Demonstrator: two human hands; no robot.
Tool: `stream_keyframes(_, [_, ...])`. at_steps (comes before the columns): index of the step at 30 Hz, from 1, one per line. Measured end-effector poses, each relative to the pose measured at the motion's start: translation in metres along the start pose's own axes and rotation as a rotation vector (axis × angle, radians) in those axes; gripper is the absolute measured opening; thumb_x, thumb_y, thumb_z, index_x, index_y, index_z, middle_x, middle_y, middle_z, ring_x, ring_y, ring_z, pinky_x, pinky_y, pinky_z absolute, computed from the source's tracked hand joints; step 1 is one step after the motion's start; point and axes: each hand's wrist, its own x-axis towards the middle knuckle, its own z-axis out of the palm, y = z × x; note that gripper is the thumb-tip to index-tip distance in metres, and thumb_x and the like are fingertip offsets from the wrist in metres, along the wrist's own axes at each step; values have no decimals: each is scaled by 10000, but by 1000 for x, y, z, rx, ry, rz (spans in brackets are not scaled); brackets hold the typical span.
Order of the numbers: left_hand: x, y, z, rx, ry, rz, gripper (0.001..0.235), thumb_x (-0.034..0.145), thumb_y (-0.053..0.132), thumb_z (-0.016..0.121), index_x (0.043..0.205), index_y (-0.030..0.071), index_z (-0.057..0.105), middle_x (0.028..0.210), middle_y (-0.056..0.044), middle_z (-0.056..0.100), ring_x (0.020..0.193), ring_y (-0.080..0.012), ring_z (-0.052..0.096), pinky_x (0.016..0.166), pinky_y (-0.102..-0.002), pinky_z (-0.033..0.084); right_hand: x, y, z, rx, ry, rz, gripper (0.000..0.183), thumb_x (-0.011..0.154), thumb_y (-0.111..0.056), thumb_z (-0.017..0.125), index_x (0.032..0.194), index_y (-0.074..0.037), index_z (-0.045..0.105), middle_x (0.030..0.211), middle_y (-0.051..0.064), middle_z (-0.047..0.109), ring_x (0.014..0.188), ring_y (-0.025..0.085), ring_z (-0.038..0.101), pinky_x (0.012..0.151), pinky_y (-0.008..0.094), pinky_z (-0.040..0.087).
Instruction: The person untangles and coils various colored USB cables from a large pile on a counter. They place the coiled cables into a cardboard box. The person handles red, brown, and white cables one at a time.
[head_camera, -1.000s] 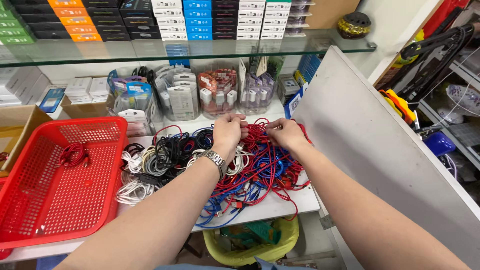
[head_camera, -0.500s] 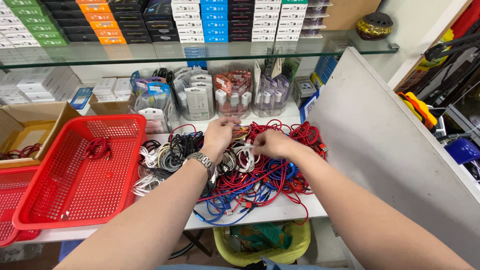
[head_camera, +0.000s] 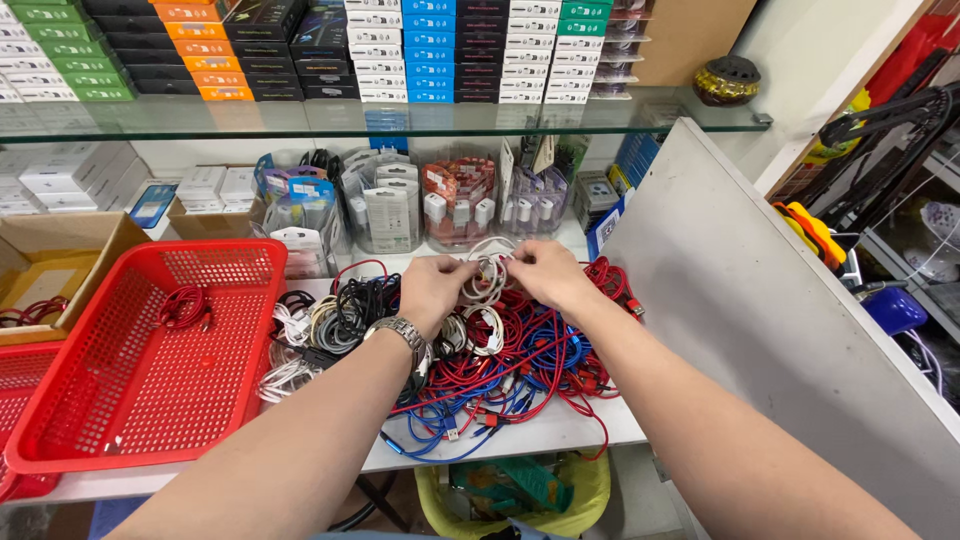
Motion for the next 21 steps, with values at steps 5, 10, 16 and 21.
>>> stream_keyframes(5, [36,-24,-20,-378,18,-194,200,969,219,716,998,26,758,815,30,653,730,-79,603,707,-231,587,22,30,-53,1094,27,281,120,979,-142,590,997,-54,670,648,11,569,628,142,610,738,368,572])
stream_keyframes(10, [48,-50,-74,-784,137,-228,182,997,227,695,1020,53,742,836,11,572,795,-109,565,794,-245,556,21,69,-138,1507,206,278,125,1037,-124,541,1062,-8,576,595,-66,321,499,65,287,501,226,321])
stream_keyframes(16, [41,-31,-58,-958,-19,-190,291,1043,244,539,1103,-7,675,927,-78,595,936,-216,616,983,-341,554,8,35,-114,1367,-163,211,280,1045,-300,472,1066,-60,616,589,-69,299,488,61,254,421,222,235])
stream_keyframes(21, [41,-8,-43,-1013,-178,-34,301,1069,238,520,1119,-38,631,972,-106,626,984,-232,621,1064,-397,550,3,1,-44,802,-294,295,253,1044,-213,513,1177,-27,623,754,-1,502,638,107,447,619,289,509])
